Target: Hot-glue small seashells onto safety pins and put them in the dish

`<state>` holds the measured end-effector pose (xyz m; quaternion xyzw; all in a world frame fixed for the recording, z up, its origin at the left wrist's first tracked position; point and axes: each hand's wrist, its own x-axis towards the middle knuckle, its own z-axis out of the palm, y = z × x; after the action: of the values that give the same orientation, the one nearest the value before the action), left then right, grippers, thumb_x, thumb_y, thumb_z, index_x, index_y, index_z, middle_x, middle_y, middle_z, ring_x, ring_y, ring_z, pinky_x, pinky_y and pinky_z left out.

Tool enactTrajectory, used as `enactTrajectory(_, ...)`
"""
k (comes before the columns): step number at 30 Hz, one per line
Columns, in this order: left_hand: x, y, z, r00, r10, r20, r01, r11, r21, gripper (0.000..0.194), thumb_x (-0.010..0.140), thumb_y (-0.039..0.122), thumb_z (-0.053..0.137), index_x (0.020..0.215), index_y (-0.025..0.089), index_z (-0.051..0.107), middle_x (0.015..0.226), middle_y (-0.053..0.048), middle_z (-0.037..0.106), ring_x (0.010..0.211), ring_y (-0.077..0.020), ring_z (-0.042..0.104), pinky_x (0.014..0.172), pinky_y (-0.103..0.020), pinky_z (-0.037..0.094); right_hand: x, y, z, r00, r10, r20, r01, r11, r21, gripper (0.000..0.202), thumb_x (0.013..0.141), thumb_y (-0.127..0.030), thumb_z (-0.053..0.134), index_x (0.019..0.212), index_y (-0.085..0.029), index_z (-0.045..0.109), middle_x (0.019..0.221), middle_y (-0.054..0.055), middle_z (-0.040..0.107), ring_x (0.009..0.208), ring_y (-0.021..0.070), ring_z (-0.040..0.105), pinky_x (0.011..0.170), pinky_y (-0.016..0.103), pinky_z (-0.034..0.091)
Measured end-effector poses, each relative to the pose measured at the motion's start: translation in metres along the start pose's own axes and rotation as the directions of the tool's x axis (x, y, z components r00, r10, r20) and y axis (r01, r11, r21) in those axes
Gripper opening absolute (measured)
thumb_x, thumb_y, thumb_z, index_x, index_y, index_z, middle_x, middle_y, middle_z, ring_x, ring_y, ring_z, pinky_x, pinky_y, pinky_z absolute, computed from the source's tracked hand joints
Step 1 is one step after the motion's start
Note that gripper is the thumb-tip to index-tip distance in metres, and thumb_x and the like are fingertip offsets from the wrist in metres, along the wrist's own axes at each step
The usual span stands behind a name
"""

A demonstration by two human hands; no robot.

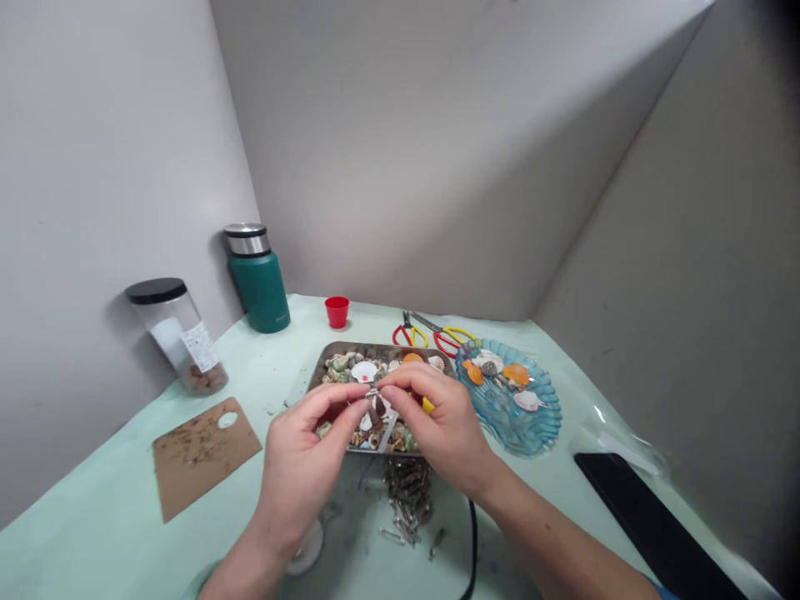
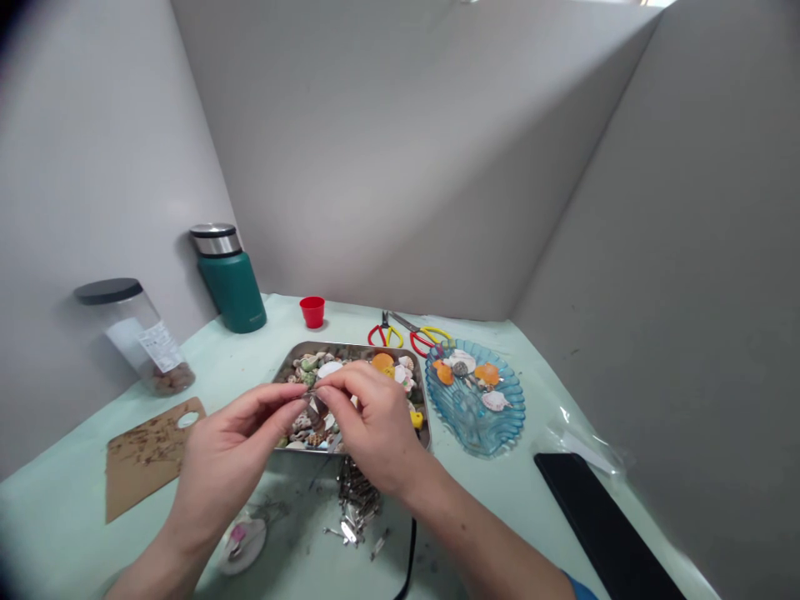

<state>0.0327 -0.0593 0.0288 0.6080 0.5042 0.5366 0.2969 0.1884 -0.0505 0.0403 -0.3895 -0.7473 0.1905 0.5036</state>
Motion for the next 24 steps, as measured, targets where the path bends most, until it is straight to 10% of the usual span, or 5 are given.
enactTrajectory(11, 0.003, -0.004, 0.0, 0.981, -0.179, -0.082, 0.165, 0.975, -0.151, 0.022, 0.07, 0.034, 0.068, 0.087, 0.021, 0.069, 0.08, -0.001, 0.071, 0.066, -0.0133, 0.06, 0.06, -0.021, 0.049, -0.005, 0.007, 0.009, 0.938, 0.342, 0.054, -0.346, 0.928, 0.138, 0.035, 0.071, -0.035, 0.069, 0.096, -0.02, 0.051, 0.094, 0.003, 0.06, 0.071, 0.0122, 0.057, 0.058, 0.024, 0.045)
enactTrajectory(17, 0.004, -0.005, 0.001, 0.978, -0.184, -0.102, 0.163, 0.969, -0.185, 0.021, 0.069, 0.033, 0.068, 0.086, 0.02, 0.07, 0.083, -0.002, 0.071, 0.069, -0.0144, 0.061, 0.063, -0.023, 0.049, -0.01, 0.013, 0.023, 0.815, 0.493, 0.306, -0.58, 0.715, 0.391, 0.028, 0.072, -0.026, 0.065, 0.092, -0.021, 0.045, 0.071, -0.004, 0.055, 0.058, 0.0092, 0.055, 0.044, 0.018, 0.04)
enactTrajectory(24, 0.004, -0.006, 0.0, 0.969, -0.224, -0.1, 0.198, 0.956, -0.216, 0.024, 0.068, 0.034, 0.069, 0.087, 0.02, 0.071, 0.073, -0.001, 0.069, 0.058, -0.0108, 0.055, 0.057, -0.021, 0.047, -0.007, 0.006, 0.02, 0.788, 0.525, 0.322, -0.616, 0.655, 0.437, 0.028, 0.072, -0.017, 0.061, 0.092, -0.02, 0.042, 0.06, -0.008, 0.054, 0.048, 0.0082, 0.057, 0.041, 0.016, 0.038)
